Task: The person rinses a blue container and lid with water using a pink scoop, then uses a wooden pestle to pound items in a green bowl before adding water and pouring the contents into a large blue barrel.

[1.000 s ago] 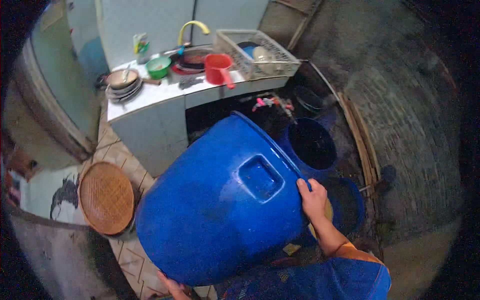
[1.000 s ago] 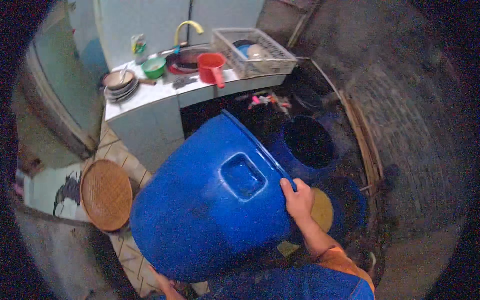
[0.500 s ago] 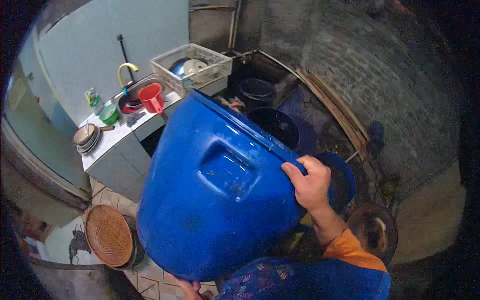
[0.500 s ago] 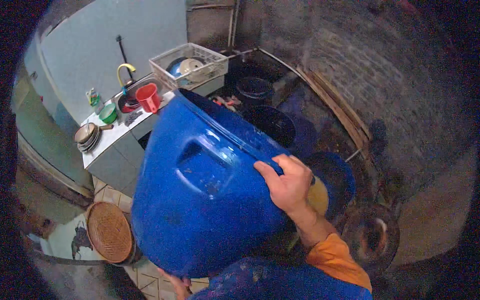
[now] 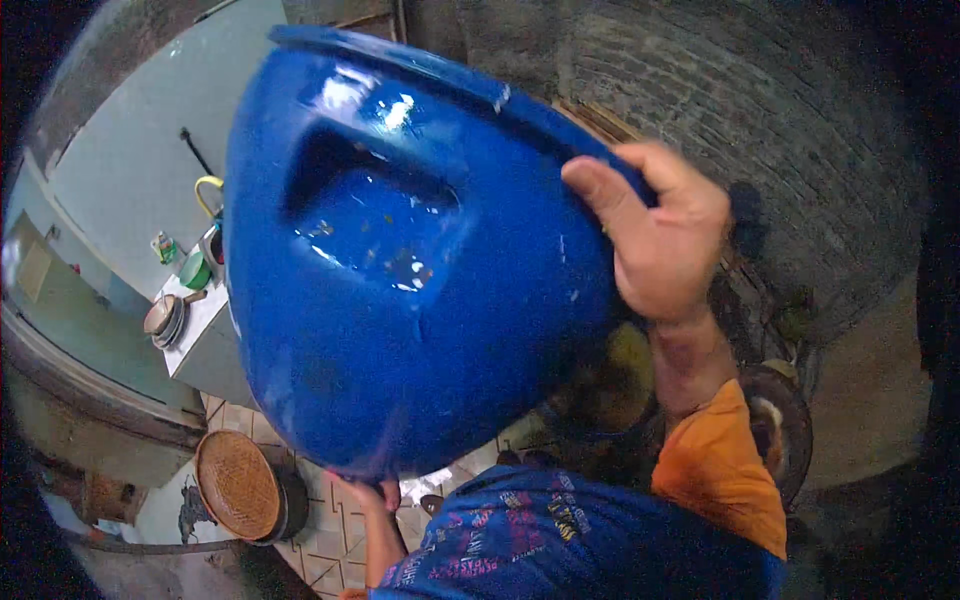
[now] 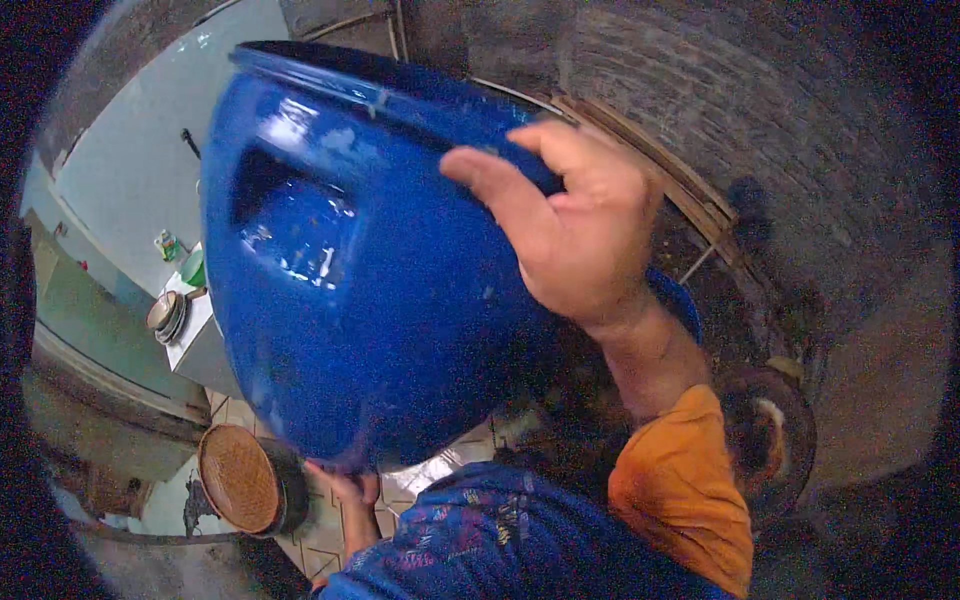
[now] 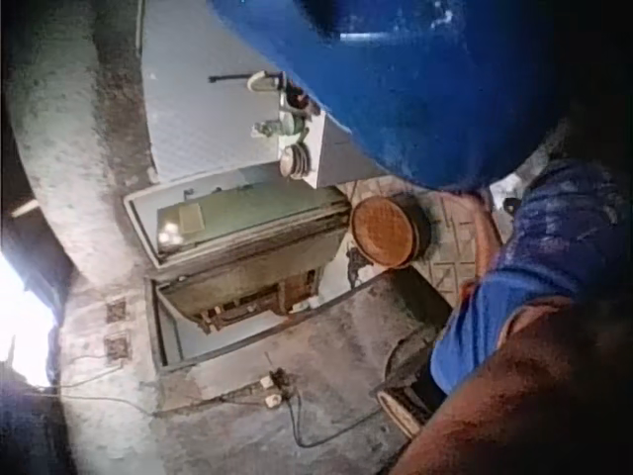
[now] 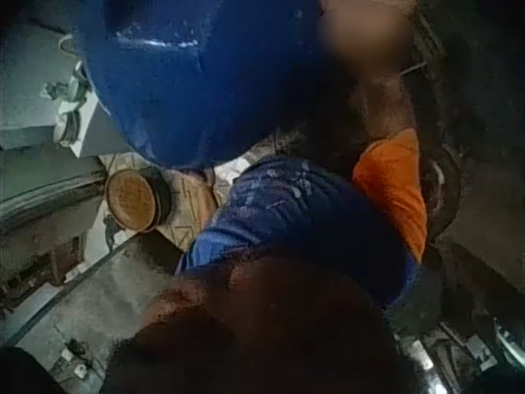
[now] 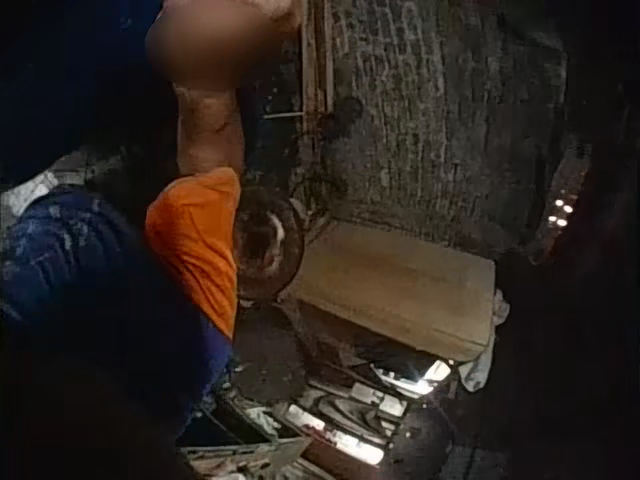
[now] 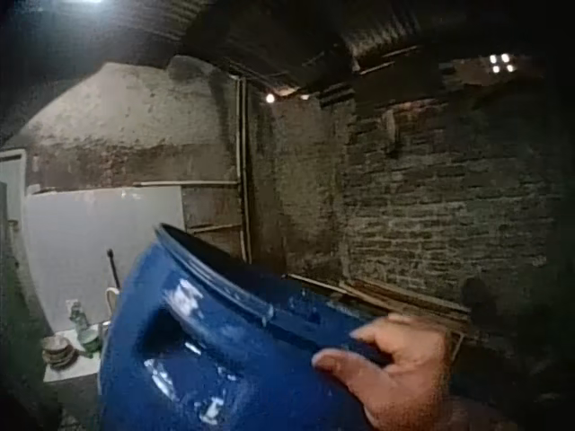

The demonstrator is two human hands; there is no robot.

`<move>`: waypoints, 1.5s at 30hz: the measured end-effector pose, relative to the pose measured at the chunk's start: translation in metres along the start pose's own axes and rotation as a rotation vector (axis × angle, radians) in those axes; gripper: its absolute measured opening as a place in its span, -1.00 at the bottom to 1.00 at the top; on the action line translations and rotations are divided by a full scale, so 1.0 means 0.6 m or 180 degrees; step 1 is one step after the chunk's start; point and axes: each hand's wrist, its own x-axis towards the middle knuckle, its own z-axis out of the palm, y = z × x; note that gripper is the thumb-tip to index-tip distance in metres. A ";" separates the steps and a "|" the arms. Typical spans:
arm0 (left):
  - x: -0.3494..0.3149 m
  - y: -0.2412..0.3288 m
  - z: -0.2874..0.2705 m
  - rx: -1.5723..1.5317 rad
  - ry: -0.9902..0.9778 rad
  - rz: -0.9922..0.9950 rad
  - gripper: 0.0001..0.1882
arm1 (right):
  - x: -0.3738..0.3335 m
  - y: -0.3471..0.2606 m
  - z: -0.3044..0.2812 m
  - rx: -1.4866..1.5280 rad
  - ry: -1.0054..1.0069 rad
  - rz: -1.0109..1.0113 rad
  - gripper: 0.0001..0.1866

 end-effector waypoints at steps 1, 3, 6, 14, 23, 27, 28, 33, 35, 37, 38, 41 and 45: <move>0.031 -0.021 0.005 0.0397 0.0911 0.0067 0.04 | 0.012 0.000 -0.018 -0.0021 0.0031 0.0008 -0.77; 0.083 -0.063 0.015 0.1196 0.2687 0.0228 0.03 | 0.036 -0.001 -0.055 -0.0294 -0.0120 -0.0353 -0.84; 0.156 -0.113 0.031 0.1374 0.2213 -0.0731 0.12 | 0.056 0.010 -0.086 -0.0277 0.0010 -0.0594 -0.89; 0.351 -0.227 -0.074 0.0287 0.1949 -0.1603 0.25 | 0.107 0.010 -0.122 -0.1316 0.0128 -0.1244 -0.88; 0.558 -0.414 -0.162 -0.0301 0.2652 -0.2182 0.19 | 0.158 0.109 -0.082 -0.2494 0.0241 -0.1193 -0.83; 0.636 -0.473 -0.204 -0.0549 0.2395 -0.2466 0.17 | 0.193 0.185 -0.051 -0.2726 0.0182 -0.0975 -0.81; 0.658 -0.489 -0.209 -0.0417 0.2361 -0.2551 0.17 | 0.210 0.207 -0.040 -0.2891 0.0166 -0.0877 -0.81; 0.765 -0.586 -0.273 -0.0907 0.2476 -0.2782 0.09 | 0.266 0.341 -0.002 -0.3486 0.0059 -0.0840 -0.83; 0.791 -0.625 -0.297 -0.1173 0.2171 -0.2881 0.12 | 0.276 0.391 0.006 -0.3720 -0.0031 -0.0759 -0.83; 0.807 -0.658 -0.313 -0.1424 0.1880 -0.2975 0.15 | 0.288 0.436 0.010 -0.3851 -0.0125 -0.0780 -0.80; 0.822 -0.668 -0.304 -0.1371 0.2078 -0.3149 0.18 | 0.293 0.458 0.011 -0.3962 -0.0233 -0.0917 -0.79; 0.845 -0.711 -0.315 -0.1530 0.2303 -0.3394 0.23 | 0.308 0.518 0.012 -0.4094 -0.0485 -0.1059 -0.78; 0.895 -0.744 -0.279 -0.1514 0.1969 -0.3408 0.27 | 0.323 0.594 0.018 -0.4241 -0.0690 -0.1030 -0.77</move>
